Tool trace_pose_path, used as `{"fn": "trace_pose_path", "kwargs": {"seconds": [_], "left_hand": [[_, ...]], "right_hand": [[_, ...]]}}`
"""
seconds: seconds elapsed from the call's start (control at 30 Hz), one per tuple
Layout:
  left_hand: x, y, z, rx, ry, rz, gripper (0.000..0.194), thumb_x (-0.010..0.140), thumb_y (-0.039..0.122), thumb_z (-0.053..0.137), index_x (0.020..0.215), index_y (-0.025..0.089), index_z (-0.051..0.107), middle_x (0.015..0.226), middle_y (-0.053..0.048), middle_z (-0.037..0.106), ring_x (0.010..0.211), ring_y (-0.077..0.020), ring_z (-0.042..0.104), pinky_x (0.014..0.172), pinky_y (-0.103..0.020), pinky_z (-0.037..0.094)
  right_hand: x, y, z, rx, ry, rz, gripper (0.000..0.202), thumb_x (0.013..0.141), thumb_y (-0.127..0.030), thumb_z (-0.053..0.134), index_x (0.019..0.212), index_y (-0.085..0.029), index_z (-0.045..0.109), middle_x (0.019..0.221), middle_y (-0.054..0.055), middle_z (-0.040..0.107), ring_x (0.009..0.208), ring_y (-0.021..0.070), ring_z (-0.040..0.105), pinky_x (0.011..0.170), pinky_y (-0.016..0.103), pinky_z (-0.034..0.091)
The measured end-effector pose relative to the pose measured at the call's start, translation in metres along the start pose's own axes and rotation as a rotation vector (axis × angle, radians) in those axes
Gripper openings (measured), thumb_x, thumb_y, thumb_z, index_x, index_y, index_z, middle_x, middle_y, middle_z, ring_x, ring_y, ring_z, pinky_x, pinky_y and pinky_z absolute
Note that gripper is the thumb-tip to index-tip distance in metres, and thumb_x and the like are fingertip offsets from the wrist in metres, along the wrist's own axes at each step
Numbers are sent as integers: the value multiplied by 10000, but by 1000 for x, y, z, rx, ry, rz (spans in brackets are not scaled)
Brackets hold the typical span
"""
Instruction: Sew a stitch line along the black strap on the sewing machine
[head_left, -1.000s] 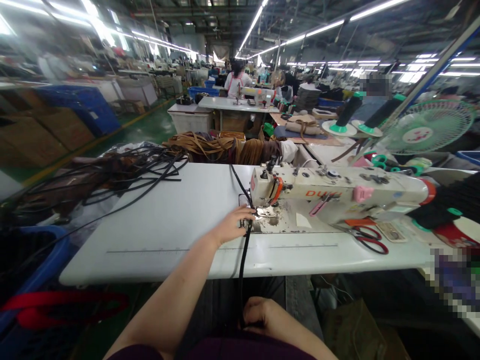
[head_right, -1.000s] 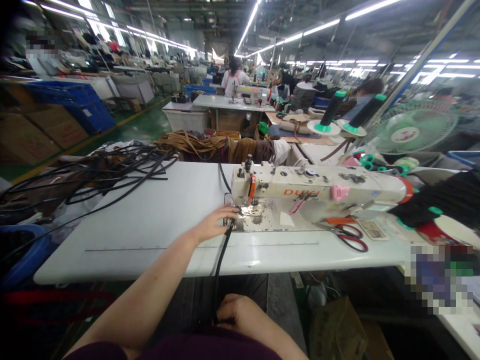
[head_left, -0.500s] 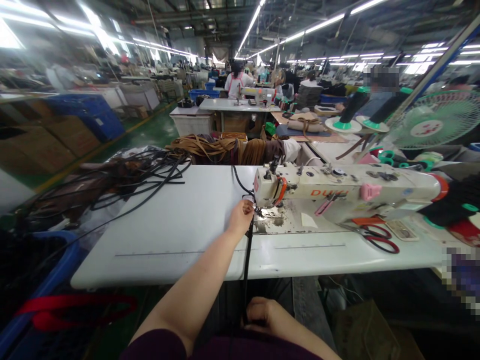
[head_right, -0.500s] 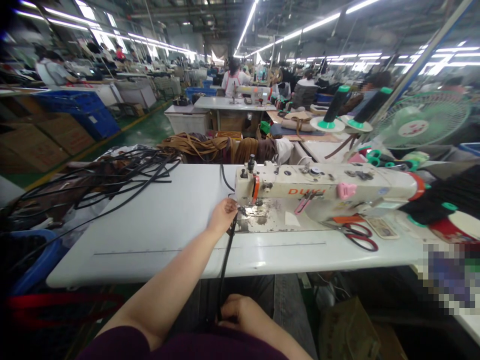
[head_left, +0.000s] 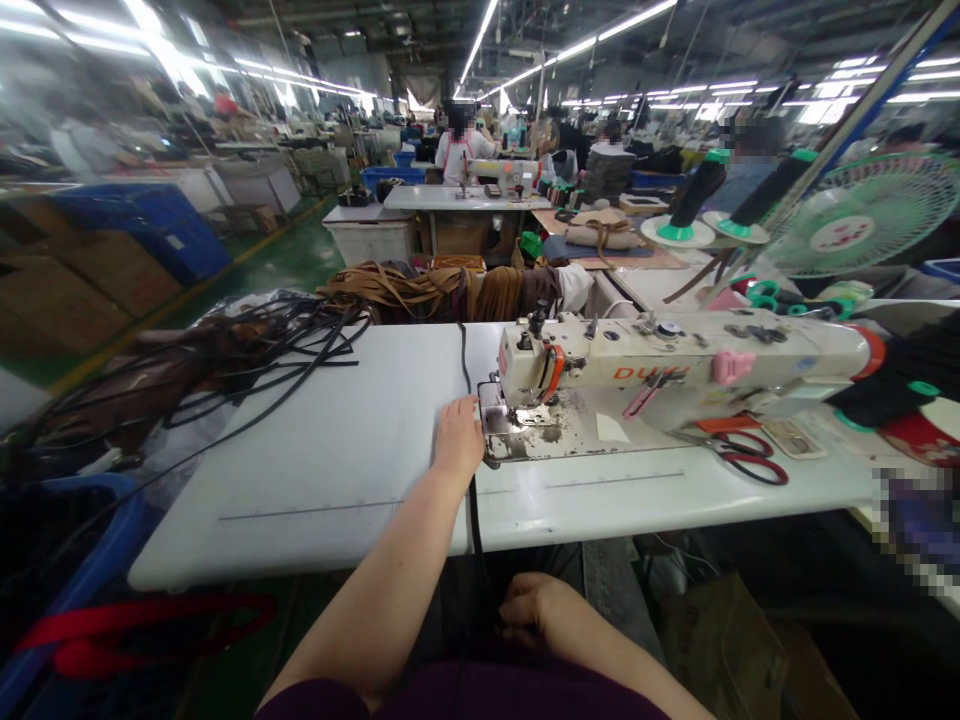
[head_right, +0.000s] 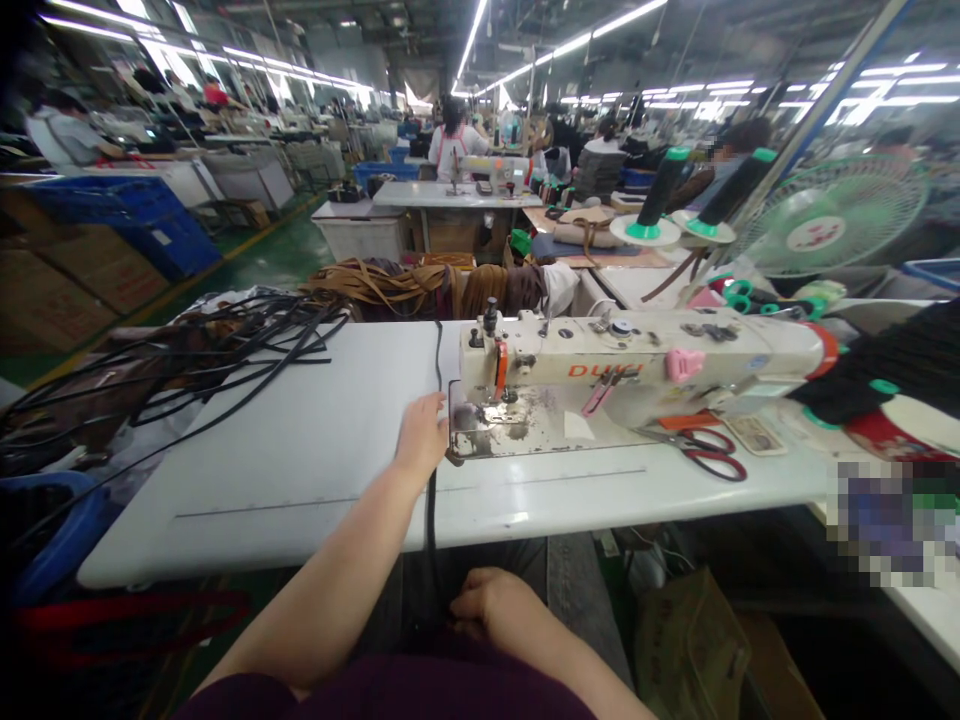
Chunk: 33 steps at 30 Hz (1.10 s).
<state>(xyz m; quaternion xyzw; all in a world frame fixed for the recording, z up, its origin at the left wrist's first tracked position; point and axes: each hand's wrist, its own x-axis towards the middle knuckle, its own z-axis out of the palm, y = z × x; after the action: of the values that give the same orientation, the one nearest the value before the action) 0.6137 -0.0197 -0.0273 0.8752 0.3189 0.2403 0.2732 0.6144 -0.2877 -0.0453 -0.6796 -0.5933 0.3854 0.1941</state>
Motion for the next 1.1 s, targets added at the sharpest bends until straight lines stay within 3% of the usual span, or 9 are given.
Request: {"fn": "trace_pose_path", "kwargs": {"seconds": [0.17, 0.33, 0.43, 0.53, 0.63, 0.73, 0.9, 1.03, 1.1], "left_hand": [[-12, -19, -23, 181, 116, -77, 457, 827, -16, 536, 1266, 110, 553, 1248, -187, 591, 1217, -302, 583, 1054, -442, 485], [-40, -31, -51, 439, 42, -121, 392, 865, 71, 556, 1255, 117, 567, 1140, -154, 626, 1095, -305, 632, 995, -421, 509], [-58, -31, -62, 542, 6, -172, 390, 886, 92, 534, 1275, 122, 558, 1124, -147, 624, 1053, -293, 649, 938, -392, 519], [-73, -29, -67, 558, -26, -162, 396, 869, 86, 537, 1261, 136, 572, 1126, -139, 626, 1041, -283, 652, 932, -385, 523], [-87, -29, -71, 543, -16, -128, 384, 852, 71, 533, 1221, 146, 610, 1119, -136, 638, 1039, -289, 647, 953, -412, 531], [-105, -35, -72, 529, 62, -85, 401, 863, 63, 519, 1230, 161, 647, 1148, -134, 665, 1092, -303, 644, 1018, -443, 524], [-142, -55, -66, 471, 174, 68, 670, 901, 12, 374, 1524, 223, 504, 1447, -120, 627, 1354, -290, 584, 1179, -474, 448], [-169, -59, -67, 439, 99, 190, 755, 972, 175, 452, 1668, 332, 206, 1581, -90, 521, 1472, -326, 479, 1234, -582, 369], [-174, -54, -74, 422, -22, 161, 791, 946, 275, 597, 1642, 418, 251, 1586, -75, 512, 1493, -368, 435, 1212, -645, 363]], "right_hand": [[-4, 11, -5, -111, 14, 168, 149, 840, -152, 669, 802, -205, 802, 837, 56, 714, 763, 192, 659, 680, 248, 450], [-12, 7, -12, -141, 57, 268, 347, 864, -60, 576, 1131, -188, 759, 1059, 113, 746, 881, 218, 707, 744, 265, 477], [-13, -8, -26, -112, 70, 237, 114, 926, -166, 612, 913, -181, 725, 934, 85, 732, 834, 216, 681, 734, 279, 467], [-13, -30, -52, 14, 116, 87, 271, 993, -265, 566, 745, -195, 648, 808, 49, 677, 780, 202, 637, 737, 288, 475], [-13, -54, -86, 182, 226, -126, 311, 936, -78, 450, 1016, -226, 712, 1075, 66, 689, 985, 198, 655, 900, 298, 510], [-17, -78, -121, 190, 345, -223, 360, 914, -57, 475, 1112, -247, 709, 1142, 73, 681, 1084, 212, 647, 992, 330, 512], [-33, -136, -175, 49, 477, -394, 410, 967, -74, 405, 1052, -284, 746, 1119, 82, 704, 1126, 234, 651, 986, 371, 538], [-52, -196, -216, -104, 425, -480, 402, 969, -96, 447, 1077, -294, 779, 1067, 55, 729, 1075, 223, 669, 1017, 375, 531], [-58, -221, -230, -137, 397, -538, 374, 980, -106, 482, 1094, -294, 785, 1109, 23, 735, 1072, 201, 677, 1052, 363, 525]]}}
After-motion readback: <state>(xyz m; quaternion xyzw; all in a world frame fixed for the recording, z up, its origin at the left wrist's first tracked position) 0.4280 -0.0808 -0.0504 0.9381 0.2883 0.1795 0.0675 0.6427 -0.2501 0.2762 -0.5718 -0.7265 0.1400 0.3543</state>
